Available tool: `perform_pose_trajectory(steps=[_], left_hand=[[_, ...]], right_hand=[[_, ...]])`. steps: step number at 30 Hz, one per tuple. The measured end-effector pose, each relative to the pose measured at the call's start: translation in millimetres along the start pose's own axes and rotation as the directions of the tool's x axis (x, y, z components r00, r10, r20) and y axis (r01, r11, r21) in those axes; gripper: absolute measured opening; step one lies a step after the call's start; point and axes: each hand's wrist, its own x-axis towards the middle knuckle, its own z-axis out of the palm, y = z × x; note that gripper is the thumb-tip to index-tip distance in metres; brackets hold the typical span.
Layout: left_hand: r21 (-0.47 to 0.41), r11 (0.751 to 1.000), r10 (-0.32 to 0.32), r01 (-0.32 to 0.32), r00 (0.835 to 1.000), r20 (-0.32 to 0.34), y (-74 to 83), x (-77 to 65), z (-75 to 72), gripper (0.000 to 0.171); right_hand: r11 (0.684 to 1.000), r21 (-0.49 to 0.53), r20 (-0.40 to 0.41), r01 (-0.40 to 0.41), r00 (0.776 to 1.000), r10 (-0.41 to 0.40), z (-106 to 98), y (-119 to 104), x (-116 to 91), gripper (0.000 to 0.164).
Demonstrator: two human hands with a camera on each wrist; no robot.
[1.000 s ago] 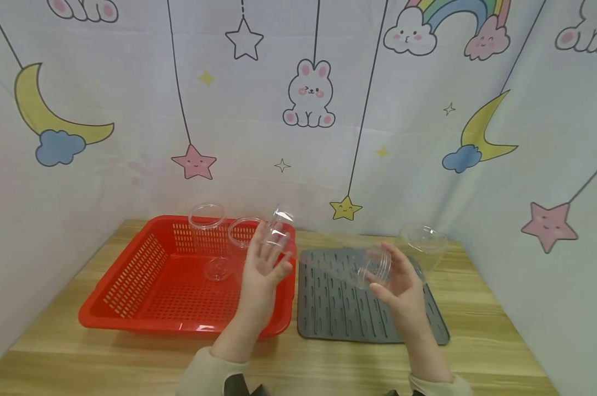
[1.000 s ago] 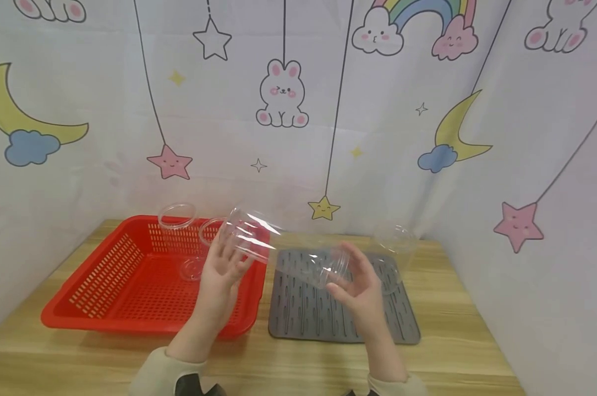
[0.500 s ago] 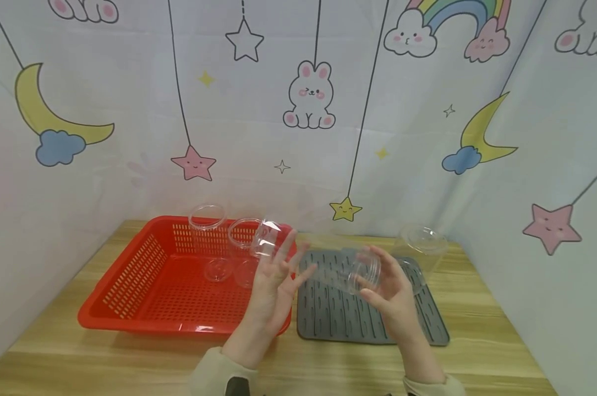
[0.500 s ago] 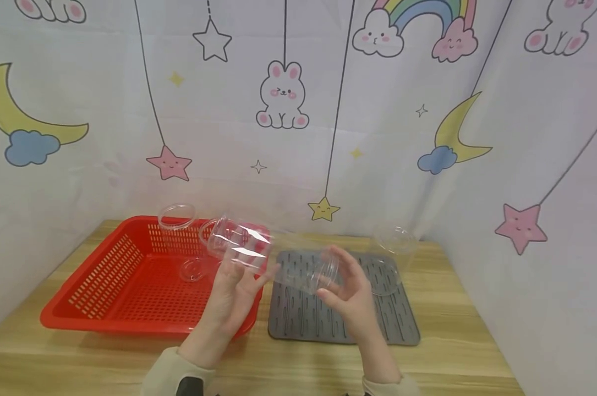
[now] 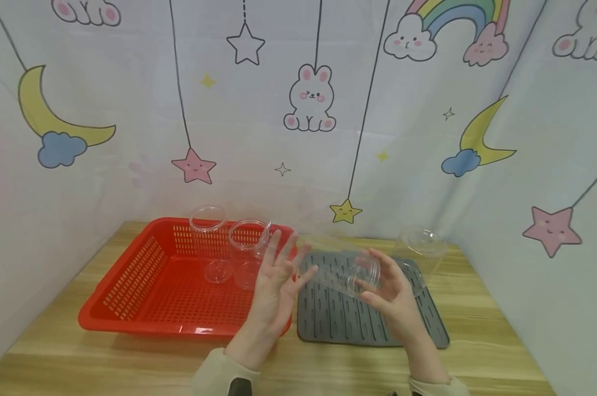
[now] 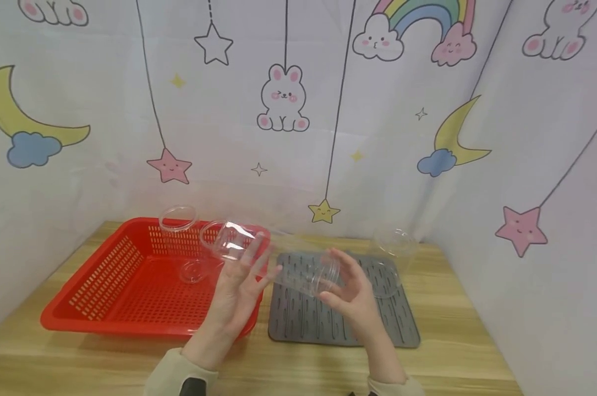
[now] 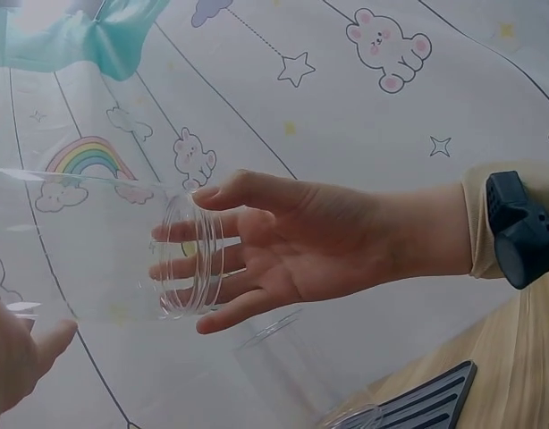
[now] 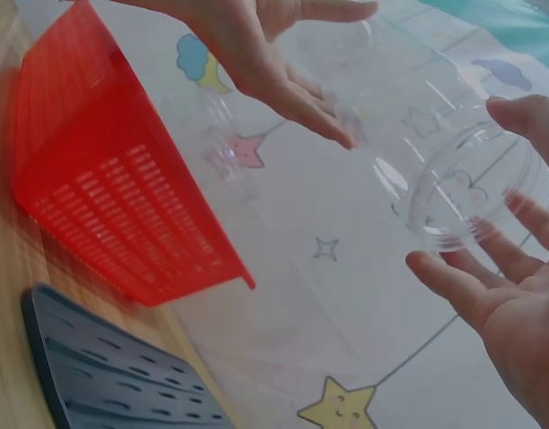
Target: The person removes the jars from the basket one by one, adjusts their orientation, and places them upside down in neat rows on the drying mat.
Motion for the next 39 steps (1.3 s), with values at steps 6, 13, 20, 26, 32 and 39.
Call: perform_pose_trajectory(steps=[6,13,20,26,32,39], left_hand=[[-0.015,1.0,0.006,-0.006,1.0,-0.016,-7.2,5.1,6.2,0.075],[0.061,0.996,0.064,-0.058,0.993,-0.102,-22.8,15.6,19.5,0.076],[0.174,0.981,0.116,-0.082,0.974,-0.193,-48.1,23.2,39.3,0.082],[0.267,0.948,0.215,-0.173,0.967,-0.135,-65.9,30.0,50.7,0.087],[0.343,0.92,0.254,-0.19,0.955,-0.153,-79.5,39.3,55.6,0.088],[0.49,0.866,0.236,-0.094,0.942,-0.237,-96.8,50.5,53.9,0.092]], right_hand=[[0.993,-0.093,-0.037,-0.074,0.997,0.07,-16,-5,-5,0.065],[0.981,-0.172,-0.11,-0.088,0.992,0.069,-51,-14,-13,0.051],[0.982,-0.162,-0.286,-0.101,0.957,0.052,-95,-20,-33,0.044],[0.967,-0.16,-0.429,-0.198,0.896,0.112,-126,-15,-50,0.041],[0.925,-0.068,-0.477,-0.375,0.826,0.3,-157,4,-68,0.043],[0.844,-0.037,-0.443,-0.535,0.766,0.466,-171,26,-83,0.044]])
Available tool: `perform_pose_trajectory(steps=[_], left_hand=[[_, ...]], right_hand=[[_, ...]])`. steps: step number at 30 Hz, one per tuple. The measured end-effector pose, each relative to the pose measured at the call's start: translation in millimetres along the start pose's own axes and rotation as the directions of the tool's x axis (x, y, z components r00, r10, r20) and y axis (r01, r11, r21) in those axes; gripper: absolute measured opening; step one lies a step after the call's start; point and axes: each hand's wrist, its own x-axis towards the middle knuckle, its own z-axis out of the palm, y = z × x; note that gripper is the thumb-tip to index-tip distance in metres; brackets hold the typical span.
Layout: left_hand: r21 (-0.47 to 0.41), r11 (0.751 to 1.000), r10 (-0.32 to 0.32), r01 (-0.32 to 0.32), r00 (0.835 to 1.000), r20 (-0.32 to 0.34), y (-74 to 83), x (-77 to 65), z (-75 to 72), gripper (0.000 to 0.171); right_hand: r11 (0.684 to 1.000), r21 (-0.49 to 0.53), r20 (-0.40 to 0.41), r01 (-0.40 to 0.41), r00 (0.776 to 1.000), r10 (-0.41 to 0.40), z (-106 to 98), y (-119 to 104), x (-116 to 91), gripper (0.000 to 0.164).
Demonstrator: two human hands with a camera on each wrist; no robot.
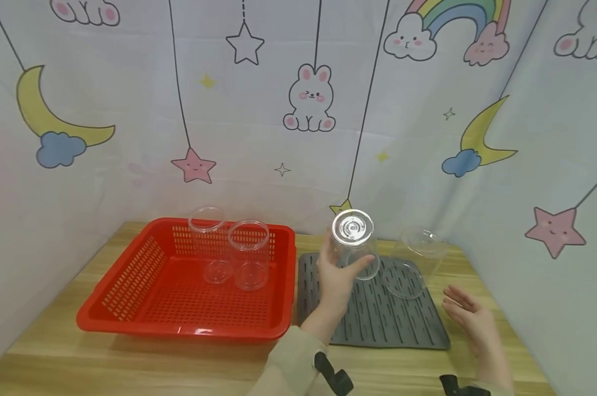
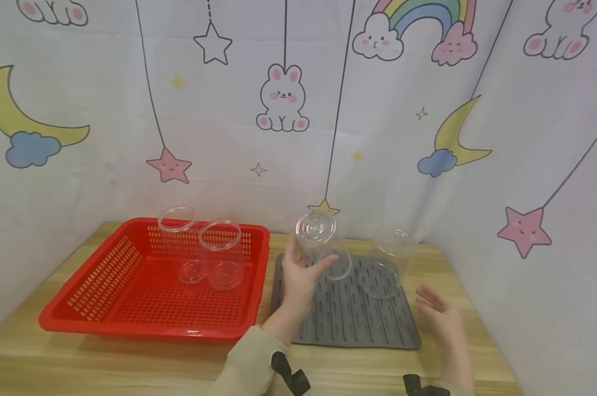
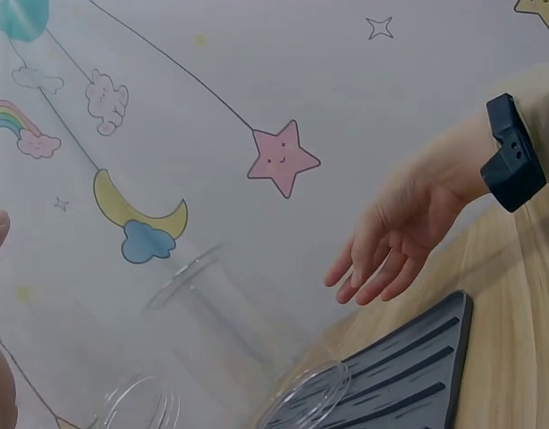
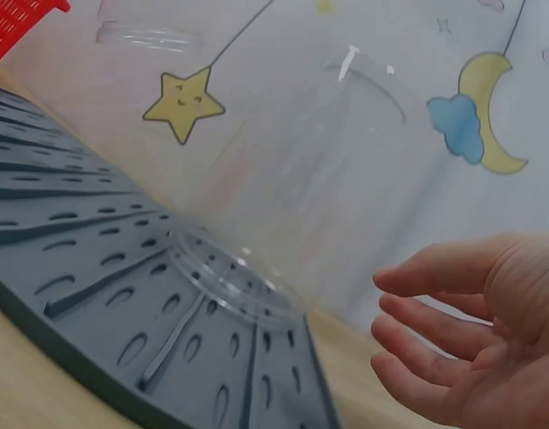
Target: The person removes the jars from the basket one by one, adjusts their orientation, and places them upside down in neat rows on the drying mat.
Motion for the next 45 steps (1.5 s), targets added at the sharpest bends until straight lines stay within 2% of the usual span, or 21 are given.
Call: perform_pose_trajectory(steps=[6,9,13,15,18,25,31,37,45], left_hand=[[0.128,0.992,-0.025,0.019,0.999,0.048,-18.5,6.3,2.9,0.093],[0.199,0.98,-0.01,-0.006,0.997,0.079,-28.7,8.8,3.5,0.093],[0.24,0.969,0.034,-0.059,0.994,0.107,-41.3,12.1,6.8,0.092],[0.243,0.968,0.042,-0.069,0.993,0.114,-46.0,13.6,9.0,0.091],[0.257,0.964,0.033,-0.063,0.992,0.12,-51.1,15.5,11.7,0.092],[0.335,0.942,-0.006,-0.037,0.992,0.126,-59.0,18.2,12.9,0.094],[0.335,0.942,-0.037,-0.015,0.989,0.146,-63.4,20.5,14.2,0.094],[0.331,0.944,-0.039,-0.013,0.988,0.151,-65.7,22.6,16.9,0.093],[0.364,0.931,-0.086,0.026,0.985,0.151,-66.7,26.8,21.0,0.092]], right_hand=[[0.988,-0.006,-0.026,-0.152,0.988,0.151,-1,15,3,0.039],[0.981,-0.007,-0.038,-0.192,0.981,0.191,0,20,5,0.044],[0.983,-0.013,-0.04,-0.182,0.983,0.181,0,26,7,0.054],[0.985,-0.008,-0.036,-0.172,0.984,0.172,-1,28,7,0.051],[0.985,-0.019,-0.037,-0.169,0.985,0.169,-3,31,6,0.051],[0.97,-0.158,-0.034,-0.183,0.983,0.18,-3,33,6,0.076],[0.956,-0.213,-0.03,-0.2,0.98,0.198,-4,32,7,0.074],[0.95,-0.232,-0.036,-0.208,0.978,0.205,-3,32,9,0.072],[0.945,-0.253,-0.053,-0.205,0.979,0.198,-4,33,8,0.069]])
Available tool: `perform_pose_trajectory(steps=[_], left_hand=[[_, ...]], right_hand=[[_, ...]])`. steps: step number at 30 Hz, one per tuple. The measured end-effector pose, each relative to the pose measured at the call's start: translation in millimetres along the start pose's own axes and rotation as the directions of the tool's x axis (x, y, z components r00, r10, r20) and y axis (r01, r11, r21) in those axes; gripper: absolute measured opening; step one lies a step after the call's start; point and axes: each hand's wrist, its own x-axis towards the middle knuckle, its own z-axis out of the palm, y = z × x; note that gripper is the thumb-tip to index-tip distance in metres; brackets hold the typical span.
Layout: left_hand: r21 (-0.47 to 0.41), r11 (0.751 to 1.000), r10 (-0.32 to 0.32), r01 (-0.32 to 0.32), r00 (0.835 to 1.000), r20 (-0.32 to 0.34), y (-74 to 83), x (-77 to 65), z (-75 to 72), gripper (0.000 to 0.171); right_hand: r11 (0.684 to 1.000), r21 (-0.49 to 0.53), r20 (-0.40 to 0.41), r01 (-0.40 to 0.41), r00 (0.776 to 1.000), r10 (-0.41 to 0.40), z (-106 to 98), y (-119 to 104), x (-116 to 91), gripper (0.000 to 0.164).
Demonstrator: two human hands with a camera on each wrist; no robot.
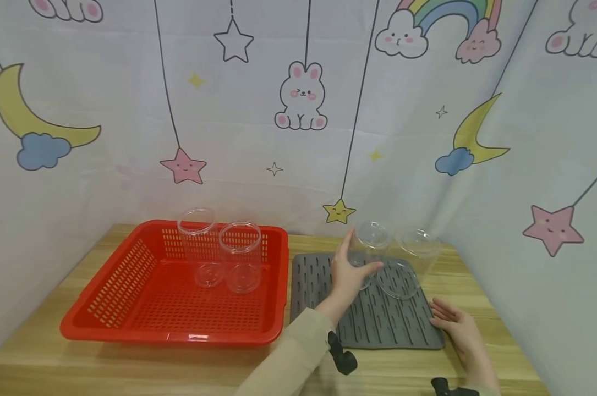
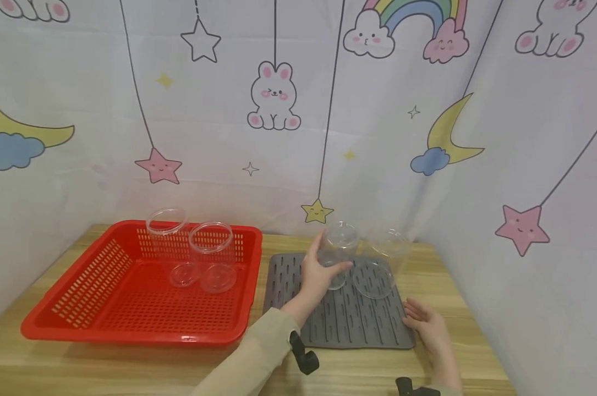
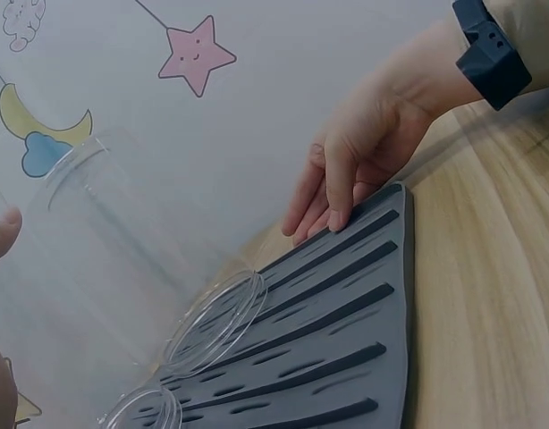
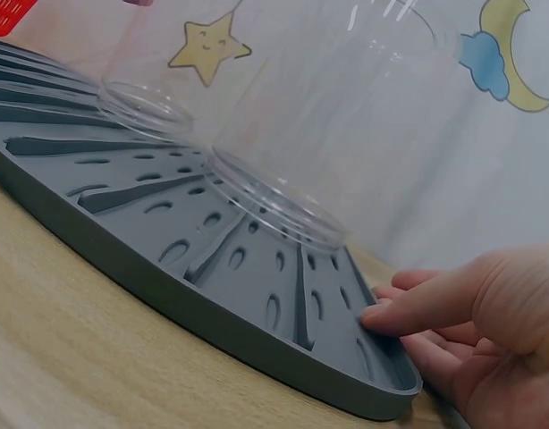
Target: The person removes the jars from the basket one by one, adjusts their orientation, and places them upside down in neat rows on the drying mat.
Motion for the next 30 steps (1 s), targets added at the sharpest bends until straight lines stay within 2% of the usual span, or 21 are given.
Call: perform_pose_trajectory(steps=[12,19,30], left_hand=[[0.043,0.998,-0.048,0.047,0.999,0.02,6.7,5.5,3.3,0.092],[0.098,0.994,-0.052,0.048,0.998,0.04,9.5,7.8,3.5,0.094],[0.134,0.989,-0.08,0.07,0.994,0.071,12.5,15.3,4.2,0.096]], right_hand=[[1.0,-0.004,-0.006,0.014,1.0,-0.014,0,-1,-1,0.067],[1.0,-0.013,-0.017,-0.001,1.0,0.001,0,1,0,0.067],[1.0,-0.021,-0.015,-0.02,1.0,0.02,-1,1,1,0.067]])
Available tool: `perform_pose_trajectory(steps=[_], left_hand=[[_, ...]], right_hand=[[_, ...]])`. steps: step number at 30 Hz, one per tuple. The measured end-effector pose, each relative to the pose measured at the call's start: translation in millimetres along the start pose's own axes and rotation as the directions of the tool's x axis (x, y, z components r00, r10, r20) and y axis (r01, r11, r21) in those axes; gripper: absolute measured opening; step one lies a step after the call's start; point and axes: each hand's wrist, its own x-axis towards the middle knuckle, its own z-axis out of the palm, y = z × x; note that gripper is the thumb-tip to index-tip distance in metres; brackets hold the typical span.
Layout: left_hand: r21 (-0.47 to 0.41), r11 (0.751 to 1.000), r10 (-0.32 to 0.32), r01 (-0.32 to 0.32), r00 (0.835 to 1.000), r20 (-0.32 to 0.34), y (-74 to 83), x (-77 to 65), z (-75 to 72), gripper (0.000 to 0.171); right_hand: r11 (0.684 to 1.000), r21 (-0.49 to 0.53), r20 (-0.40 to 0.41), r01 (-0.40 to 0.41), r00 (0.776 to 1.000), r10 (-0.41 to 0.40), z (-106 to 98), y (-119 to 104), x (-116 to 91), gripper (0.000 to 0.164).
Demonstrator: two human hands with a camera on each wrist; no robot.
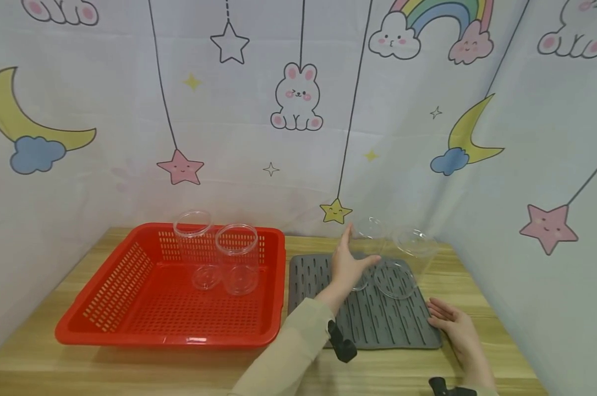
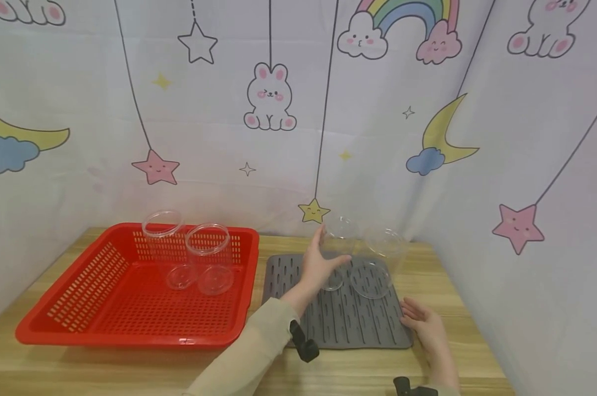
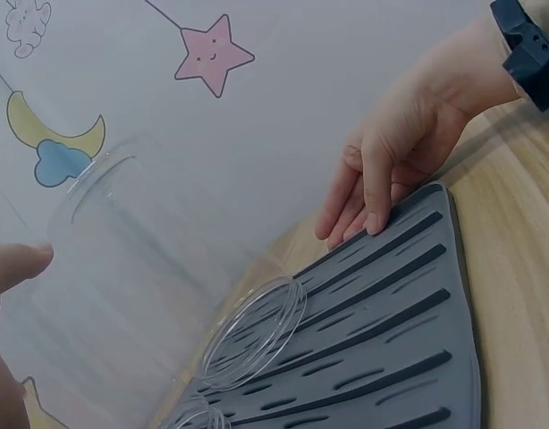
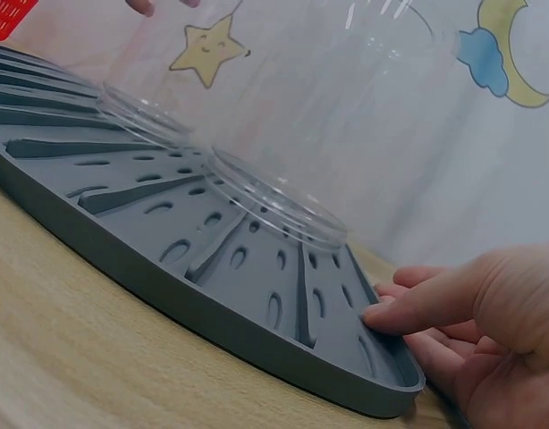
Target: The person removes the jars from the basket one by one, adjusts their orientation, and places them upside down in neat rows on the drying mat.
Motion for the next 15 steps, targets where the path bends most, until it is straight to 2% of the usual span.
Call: perform_pose_trajectory(steps=[9,15], left_hand=[[0.003,0.999,-0.035,0.035,0.999,0.016,4.9,-1.5,-2.4,0.099],[-0.014,0.998,-0.058,0.058,0.998,-0.007,11.7,-4.9,-3.3,0.104]], right_hand=[[1.0,0.023,-0.002,0.021,1.0,-0.021,3,-2,0,0.068],[1.0,0.016,-0.001,0.022,1.0,-0.022,2,-2,-2,0.067]])
